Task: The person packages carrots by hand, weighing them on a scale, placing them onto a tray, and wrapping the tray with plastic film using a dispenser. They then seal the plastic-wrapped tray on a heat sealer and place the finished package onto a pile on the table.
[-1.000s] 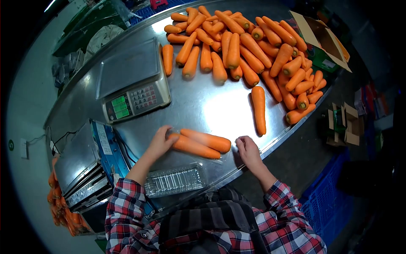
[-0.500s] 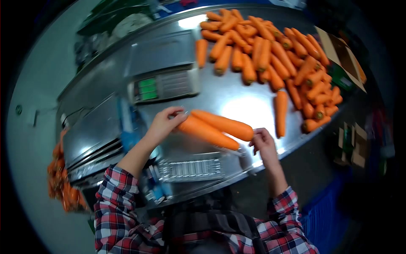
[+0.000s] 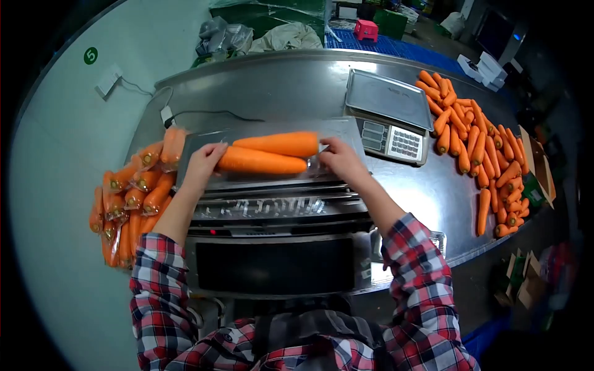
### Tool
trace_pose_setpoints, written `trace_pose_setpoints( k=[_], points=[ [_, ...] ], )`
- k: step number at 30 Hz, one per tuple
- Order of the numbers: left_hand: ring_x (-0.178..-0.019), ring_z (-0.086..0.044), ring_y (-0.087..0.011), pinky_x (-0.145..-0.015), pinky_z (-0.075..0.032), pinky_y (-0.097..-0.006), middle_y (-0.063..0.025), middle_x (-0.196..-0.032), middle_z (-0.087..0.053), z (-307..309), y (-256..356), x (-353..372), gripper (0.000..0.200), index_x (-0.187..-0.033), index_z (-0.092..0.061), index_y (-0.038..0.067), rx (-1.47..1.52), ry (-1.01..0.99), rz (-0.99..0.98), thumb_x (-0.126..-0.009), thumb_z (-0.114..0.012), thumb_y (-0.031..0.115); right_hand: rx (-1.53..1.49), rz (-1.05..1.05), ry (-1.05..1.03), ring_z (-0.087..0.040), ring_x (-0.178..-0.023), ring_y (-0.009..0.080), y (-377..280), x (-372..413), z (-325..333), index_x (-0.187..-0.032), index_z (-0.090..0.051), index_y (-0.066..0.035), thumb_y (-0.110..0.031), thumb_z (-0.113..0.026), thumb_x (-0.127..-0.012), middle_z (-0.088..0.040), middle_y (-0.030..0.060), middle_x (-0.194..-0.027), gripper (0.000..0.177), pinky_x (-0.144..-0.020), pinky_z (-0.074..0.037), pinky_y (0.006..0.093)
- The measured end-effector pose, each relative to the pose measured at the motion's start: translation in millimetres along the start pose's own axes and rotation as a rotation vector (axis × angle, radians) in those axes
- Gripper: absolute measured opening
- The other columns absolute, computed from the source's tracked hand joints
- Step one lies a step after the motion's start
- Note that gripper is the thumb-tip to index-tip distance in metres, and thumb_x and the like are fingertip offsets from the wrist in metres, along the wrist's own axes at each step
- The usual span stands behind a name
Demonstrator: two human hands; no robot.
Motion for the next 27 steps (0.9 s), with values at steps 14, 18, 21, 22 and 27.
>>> trace_pose_setpoints(
  k=[14, 18, 21, 22, 27],
  points=[
    [-0.076, -0.046, -0.0288, -0.069, -0.039, -0.0403, -0.0088, -0.076, -0.049, 89.5, -71.9, 100.3, 0.020, -0.070, -0.063, 0.003, -0.906, 0.362, -0.542, -0.075, -0.071, 0.022, 1.033, 0.266, 0.286, -0.052, -0.073, 0.0301, -33.0, 111.8, -13.5, -0.066, -0.062, -0.002, -0.028, -0.065, -0.080, -0.055, 0.0121, -0.069, 0.030, -0.068, -0.042, 0.0416],
    [-0.080, -0.047, -0.0263, -0.073, -0.038, -0.0397, -0.0061, -0.075, -0.050, 67.0, -61.5, 103.5, 0.021, -0.067, -0.064, 0.005, -0.811, 0.330, -0.507, -0.074, -0.072, 0.024, 0.868, 0.352, 0.280, -0.052, -0.072, 0.0288, -40.3, 110.3, -40.7, -0.061, -0.062, -0.003, -0.024, -0.069, -0.076, -0.053, 0.0107, -0.065, 0.027, -0.066, -0.043, 0.0392],
    [-0.070, -0.050, -0.0251, -0.067, -0.040, -0.0363, -0.0073, -0.068, -0.053, 66.2, -82.7, 86.5, 0.022, -0.066, -0.061, 0.004, -0.495, 0.286, -0.372, -0.079, -0.066, 0.021, 0.655, 0.250, 0.214, -0.052, -0.070, 0.0318, -39.7, 101.7, -43.7, -0.067, -0.061, 0.000, -0.018, -0.065, -0.078, -0.056, 0.0132, -0.067, 0.021, -0.066, -0.043, 0.0404],
    [-0.067, -0.051, -0.0243, -0.065, -0.041, -0.0352, -0.0080, -0.066, -0.054, 69.3, -86.4, 81.8, 0.023, -0.065, -0.060, 0.003, -0.367, 0.276, -0.297, -0.081, -0.064, 0.020, 0.597, 0.217, 0.181, -0.053, -0.069, 0.0325, -40.1, 98.0, -42.8, -0.068, -0.060, 0.000, -0.017, -0.064, -0.079, -0.057, 0.0138, -0.067, 0.021, -0.066, -0.044, 0.0407],
    [-0.053, -0.043, -0.0125, -0.050, -0.035, -0.0265, -0.0020, -0.059, -0.045, 94.2, -41.0, 77.3, 0.028, -0.062, -0.044, 0.009, 0.983, -0.082, 0.342, -0.087, -0.051, 0.018, -0.623, -0.299, -0.040, -0.059, -0.062, 0.0200, -72.7, 93.9, -5.5, -0.072, -0.053, -0.003, -0.011, -0.047, -0.086, -0.057, 0.0092, -0.068, 0.017, -0.059, -0.052, 0.0327]
  ],
)
Point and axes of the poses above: each hand's wrist, its own x-axis away from the middle knuckle, its own z-axis out of the back of the hand, y = z × x, the point moved 2 cm from there along -x, towards the middle knuckle
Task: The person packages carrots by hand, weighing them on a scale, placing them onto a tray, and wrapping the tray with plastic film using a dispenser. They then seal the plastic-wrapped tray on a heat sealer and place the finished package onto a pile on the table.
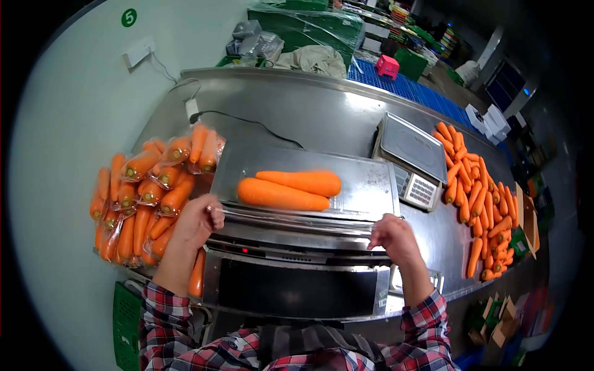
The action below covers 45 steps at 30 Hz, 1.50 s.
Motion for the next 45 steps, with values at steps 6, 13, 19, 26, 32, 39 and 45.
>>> trace_pose_setpoints(
  k=[6, 13, 19, 26, 32, 39, 45],
  points=[
    [-0.085, -0.064, -0.0261, -0.066, -0.053, -0.0320, -0.0141, -0.087, -0.062, -55.0, 72.7, -63.3, 0.017, -0.077, -0.051, 0.004, 0.206, -0.036, -0.418, -0.089, -0.053, 0.017, -0.410, 0.573, 0.080, -0.063, -0.085, 0.0252, -58.8, -84.9, -24.2, -0.075, -0.057, -0.004, -0.014, -0.052, -0.088, -0.062, 0.0111, -0.078, 0.017, -0.087, -0.049, 0.0416],
    [-0.094, -0.064, -0.0316, -0.084, -0.054, -0.0360, -0.0228, -0.100, -0.062, 13.2, 19.8, -145.5, 0.019, -0.092, -0.054, -0.006, -0.047, -0.040, 0.042, -0.086, -0.061, 0.012, 1.083, 0.748, 0.064, -0.057, -0.095, 0.0318, 25.7, -151.2, -19.5, -0.092, -0.061, -0.001, -0.014, -0.049, -0.091, -0.062, 0.0160, -0.098, 0.018, -0.085, -0.044, 0.0396],
    [-0.091, -0.064, -0.0244, -0.080, -0.051, -0.0332, -0.0148, -0.096, -0.066, -13.8, 54.1, -139.4, 0.034, -0.096, -0.062, -0.003, -1.303, 0.044, -0.372, -0.089, -0.057, 0.030, 0.912, 0.092, 0.062, -0.056, -0.071, 0.0145, -0.8, -127.8, -40.2, -0.098, -0.059, 0.000, -0.015, -0.047, -0.094, -0.060, 0.0084, -0.077, 0.019, -0.066, -0.046, 0.0270],
    [-0.071, -0.062, -0.0240, -0.065, -0.049, -0.0327, -0.0110, -0.080, -0.063, -27.1, 25.4, -116.4, 0.027, -0.088, -0.058, 0.000, -1.360, -0.131, -0.357, -0.088, -0.053, 0.027, 0.603, -0.147, -0.054, -0.049, -0.066, 0.0085, -0.4, -112.3, -22.8, -0.095, -0.061, 0.002, -0.018, -0.045, -0.094, -0.056, 0.0012, -0.074, 0.026, -0.062, -0.041, 0.0237],
    [-0.067, -0.056, -0.0142, -0.056, -0.046, -0.0255, -0.0048, -0.068, -0.057, -9.0, 17.6, -113.3, 0.019, -0.086, -0.058, 0.000, -1.040, -0.094, -0.134, -0.089, -0.054, 0.019, 0.697, -0.012, 0.045, -0.049, -0.044, 0.0119, 12.7, -108.2, -28.4, -0.089, -0.051, -0.002, -0.020, -0.040, -0.098, -0.052, 0.0035, -0.061, 0.023, -0.038, -0.037, 0.0246],
    [-0.063, -0.047, -0.0091, -0.057, -0.040, -0.0236, -0.0015, -0.069, -0.051, -24.4, -9.1, -32.8, 0.019, -0.081, -0.053, 0.001, -1.010, 0.178, -0.525, -0.094, -0.047, 0.014, 0.491, -0.036, 0.139, -0.048, -0.045, 0.0102, 8.0, -44.4, -37.4, -0.084, -0.050, 0.001, -0.018, -0.041, -0.095, -0.052, 0.0059, -0.059, 0.024, -0.042, -0.039, 0.0247],
    [-0.060, -0.055, -0.0189, -0.058, -0.044, -0.0318, -0.0113, -0.064, -0.055, 2.4, -68.3, 81.3, 0.022, -0.082, -0.056, 0.000, -1.109, 0.137, -0.172, -0.091, -0.053, 0.019, 0.560, -0.293, -0.025, -0.042, -0.036, 0.0061, 48.0, 73.0, -28.8, -0.079, -0.051, -0.003, -0.023, -0.040, -0.098, -0.057, 0.0051, -0.056, 0.030, -0.033, -0.030, 0.0204]
  ],
)
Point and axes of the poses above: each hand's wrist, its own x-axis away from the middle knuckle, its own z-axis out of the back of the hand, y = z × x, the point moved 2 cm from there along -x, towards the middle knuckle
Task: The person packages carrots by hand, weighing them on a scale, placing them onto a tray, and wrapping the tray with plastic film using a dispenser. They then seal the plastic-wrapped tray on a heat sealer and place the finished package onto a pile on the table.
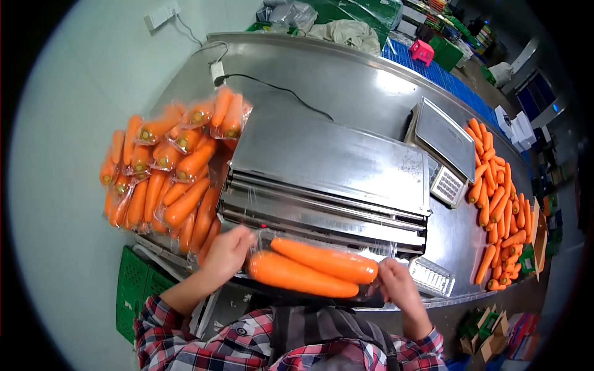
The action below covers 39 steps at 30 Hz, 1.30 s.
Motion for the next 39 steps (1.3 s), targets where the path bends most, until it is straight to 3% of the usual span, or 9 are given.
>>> trace_pose_setpoints(
  k=[4, 5, 8, 13, 21, 25, 28, 32, 39],
  points=[
    [-0.068, -0.057, -0.0399, -0.059, -0.045, -0.0398, -0.0203, -0.070, -0.058, -27.6, -57.6, 1.2, 0.023, -0.081, -0.056, 0.000, -0.186, 0.085, -0.086, -0.090, -0.055, 0.021, 0.194, 0.066, 0.192, -0.052, -0.047, 0.0160, 30.0, -5.4, -22.4, -0.087, -0.057, -0.001, -0.020, -0.051, -0.093, -0.056, 0.0104, -0.064, 0.021, -0.044, -0.042, 0.0300],
    [-0.068, -0.058, -0.0390, -0.059, -0.046, -0.0395, -0.0198, -0.070, -0.059, -29.6, -57.0, -4.3, 0.022, -0.080, -0.055, -0.001, -0.241, 0.112, -0.080, -0.088, -0.057, 0.020, 0.446, 0.456, 0.327, -0.055, -0.053, 0.0236, 52.7, -23.6, -21.0, -0.089, -0.056, 0.002, -0.018, -0.052, -0.092, -0.053, 0.0156, -0.065, 0.021, -0.053, -0.044, 0.0344],
    [-0.059, -0.057, -0.0318, -0.054, -0.045, -0.0363, -0.0162, -0.064, -0.058, -38.6, -50.5, -22.7, 0.022, -0.078, -0.052, -0.001, -0.151, 0.264, -0.103, -0.086, -0.061, 0.017, 0.272, 0.183, 0.334, -0.055, -0.057, 0.0266, 47.4, -28.1, -26.8, -0.090, -0.057, 0.003, -0.016, -0.051, -0.092, -0.054, 0.0183, -0.065, 0.021, -0.057, -0.044, 0.0342],
    [-0.040, -0.036, -0.0057, -0.034, -0.026, -0.0222, 0.0015, -0.053, -0.041, -31.8, -45.1, 3.9, 0.021, -0.084, -0.046, 0.005, 0.596, 0.214, 0.331, -0.089, -0.061, 0.019, 0.022, 0.193, 0.351, -0.052, -0.050, 0.0138, 64.8, -19.7, -35.0, -0.093, -0.060, 0.002, -0.015, -0.052, -0.093, -0.056, 0.0079, -0.062, 0.019, -0.048, -0.042, 0.0257],
    [-0.049, -0.045, -0.0086, -0.046, -0.040, -0.0225, -0.0012, -0.065, -0.051, -27.2, -81.5, 91.9, 0.016, -0.086, -0.050, 0.004, 0.847, -0.207, 0.527, -0.091, -0.057, 0.018, -0.207, 0.194, 0.176, -0.046, -0.049, 0.0039, 94.7, -6.5, -44.1, -0.097, -0.059, 0.000, -0.009, -0.058, -0.090, -0.056, 0.0001, -0.066, 0.011, -0.044, -0.037, 0.0184],
    [-0.055, -0.050, -0.0111, -0.050, -0.043, -0.0250, -0.0038, -0.068, -0.055, -36.2, -100.2, 105.0, 0.016, -0.083, -0.050, 0.004, 0.754, 0.051, 0.460, -0.090, -0.058, 0.015, -0.307, 0.237, 0.136, -0.044, -0.050, 0.0035, 95.6, -7.7, -38.6, -0.099, -0.048, -0.003, -0.005, -0.058, -0.088, -0.054, -0.0004, -0.066, 0.014, -0.044, -0.034, 0.0186],
    [-0.060, -0.052, -0.0115, -0.052, -0.043, -0.0253, -0.0042, -0.070, -0.056, -47.4, -97.5, 105.3, 0.015, -0.082, -0.048, 0.005, 0.498, 0.427, 0.034, -0.091, -0.056, 0.013, -0.278, 0.306, 0.108, -0.042, -0.051, 0.0034, 100.5, -10.3, -38.6, -0.099, -0.041, -0.006, -0.003, -0.057, -0.087, -0.051, -0.0010, -0.066, 0.020, -0.046, -0.032, 0.0184],
    [-0.053, -0.041, -0.0076, -0.046, -0.031, -0.0221, 0.0015, -0.061, -0.043, -57.8, -89.9, 105.9, 0.019, -0.078, -0.045, 0.009, 1.354, 0.469, 0.295, -0.094, -0.051, 0.017, -0.229, 0.301, 0.097, -0.042, -0.053, 0.0033, 100.8, -12.3, -37.7, -0.098, -0.043, -0.006, -0.003, -0.057, -0.088, -0.050, -0.0018, -0.066, 0.018, -0.048, -0.033, 0.0181],
    [-0.038, -0.023, -0.0054, -0.036, -0.018, -0.0220, 0.0062, -0.052, -0.030, -50.6, -110.3, 140.9, 0.025, -0.077, -0.042, 0.013, 1.177, 0.050, 0.621, -0.094, -0.052, 0.029, -0.207, 0.232, 0.024, -0.042, -0.055, 0.0031, 93.9, -16.0, -39.7, -0.093, -0.046, -0.005, -0.007, -0.057, -0.089, -0.049, -0.0026, -0.067, 0.012, -0.048, -0.034, 0.0182]
  ],
)
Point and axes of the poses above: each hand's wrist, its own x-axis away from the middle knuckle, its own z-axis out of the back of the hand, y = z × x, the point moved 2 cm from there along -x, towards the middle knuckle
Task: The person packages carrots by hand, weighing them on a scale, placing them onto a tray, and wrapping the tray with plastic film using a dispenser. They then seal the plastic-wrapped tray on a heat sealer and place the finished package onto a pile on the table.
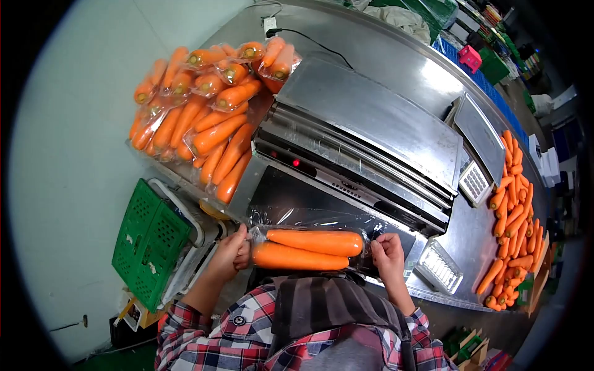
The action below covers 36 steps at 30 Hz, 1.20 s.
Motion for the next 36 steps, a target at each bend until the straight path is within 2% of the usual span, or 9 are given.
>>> trace_pose_setpoints(
  k=[9, 11, 17, 19, 21, 25, 29, 31, 36],
  points=[
    [-0.038, -0.028, -0.0028, -0.038, -0.021, -0.0192, 0.0061, -0.054, -0.039, -25.5, 40.8, 15.2, 0.024, -0.107, -0.056, 0.003, -0.453, -0.433, 0.239, -0.089, -0.057, 0.018, -0.097, 0.026, 0.039, -0.040, -0.051, 0.0019, -32.3, 4.6, 4.6, -0.091, -0.048, -0.007, -0.007, -0.053, -0.090, -0.049, -0.0022, -0.066, 0.006, -0.042, -0.031, 0.0171],
    [-0.055, -0.051, -0.0059, -0.050, -0.041, -0.0214, -0.0015, -0.071, -0.061, -30.9, 43.8, 18.5, 0.037, -0.114, -0.059, -0.002, -0.422, -0.622, 0.180, -0.079, -0.069, 0.006, -0.292, 0.352, 0.064, -0.040, -0.048, 0.0022, -77.8, 9.3, 35.5, -0.090, -0.049, -0.008, -0.006, -0.051, -0.090, -0.049, -0.0017, -0.066, 0.003, -0.040, -0.029, 0.0162],
    [-0.097, -0.056, -0.0090, -0.086, -0.045, -0.0246, -0.0081, -0.112, -0.063, -101.1, 79.8, 38.3, 0.051, -0.124, -0.054, -0.001, -1.025, -1.047, -0.012, -0.078, -0.074, 0.008, 0.208, 0.151, -0.962, -0.054, -0.105, 0.0238, -122.4, 34.2, -41.7, -0.123, -0.051, 0.000, -0.025, -0.050, -0.093, -0.053, 0.0140, -0.114, 0.039, -0.091, -0.042, 0.0330],
    [-0.062, -0.051, -0.0006, -0.056, -0.042, -0.0178, 0.0045, -0.069, -0.060, -93.3, 102.1, 34.6, 0.051, -0.120, -0.057, 0.001, -1.047, -1.046, -0.064, -0.073, -0.076, 0.005, -0.019, -0.042, -1.103, -0.047, -0.116, 0.0291, -108.8, 37.4, -47.2, -0.126, -0.049, 0.002, -0.033, -0.042, -0.096, -0.052, 0.0173, -0.120, 0.047, -0.100, -0.035, 0.0358],
    [-0.052, -0.045, 0.0011, -0.049, -0.036, -0.0161, 0.0090, -0.058, -0.051, -99.2, 116.9, 32.7, 0.039, -0.108, -0.062, 0.002, -0.463, -0.723, -0.288, -0.072, -0.075, 0.002, -0.111, -0.159, -1.098, -0.046, -0.118, 0.0299, -104.1, 39.2, -43.8, -0.128, -0.048, 0.002, -0.036, -0.039, -0.098, -0.051, 0.0180, -0.123, 0.049, -0.102, -0.033, 0.0362],
    [-0.048, -0.042, -0.0008, -0.047, -0.035, -0.0171, 0.0078, -0.053, -0.047, -178.3, 71.2, 44.6, 0.032, -0.100, -0.065, 0.001, -0.855, -0.757, -0.490, -0.070, -0.072, -0.006, -0.137, -0.247, -1.072, -0.049, -0.116, 0.0244, -102.3, 43.1, -45.4, -0.127, -0.050, 0.003, -0.033, -0.041, -0.097, -0.052, 0.0167, -0.126, 0.047, -0.100, -0.037, 0.0346],
    [-0.113, -0.050, -0.0134, -0.095, -0.039, -0.0272, -0.0072, -0.127, -0.049, -190.8, 26.0, 26.4, 0.046, -0.132, -0.048, 0.009, -0.580, -1.168, -0.144, -0.091, -0.058, 0.027, -0.138, -0.132, -0.856, -0.049, -0.117, 0.0198, -47.5, 38.4, -26.0, -0.127, -0.051, 0.000, -0.030, -0.044, -0.097, -0.055, 0.0134, -0.124, 0.043, -0.099, -0.039, 0.0308],
    [-0.126, -0.042, -0.0196, -0.107, -0.030, -0.0325, -0.0123, -0.139, -0.042, -176.8, 15.3, 14.3, 0.058, -0.139, -0.038, 0.006, -0.659, -1.190, 0.153, -0.096, -0.039, 0.045, -0.093, -0.633, -0.841, -0.046, -0.121, 0.0209, -23.6, -18.3, -6.3, -0.132, -0.044, -0.001, -0.032, -0.046, -0.095, -0.047, 0.0145, -0.133, 0.048, -0.101, -0.038, 0.0309],
    [-0.127, -0.041, -0.0218, -0.107, -0.030, -0.0339, -0.0130, -0.139, -0.041, -174.3, 10.6, 3.8, 0.057, -0.139, -0.036, 0.005, -0.737, -1.265, 0.268, -0.097, -0.038, 0.043, 0.326, 0.477, -0.959, -0.040, -0.128, 0.0308, -143.5, 3.3, -60.8, -0.141, -0.025, 0.002, -0.037, -0.040, -0.096, -0.037, 0.0222, -0.140, 0.061, -0.106, -0.031, 0.0382]
  ],
)
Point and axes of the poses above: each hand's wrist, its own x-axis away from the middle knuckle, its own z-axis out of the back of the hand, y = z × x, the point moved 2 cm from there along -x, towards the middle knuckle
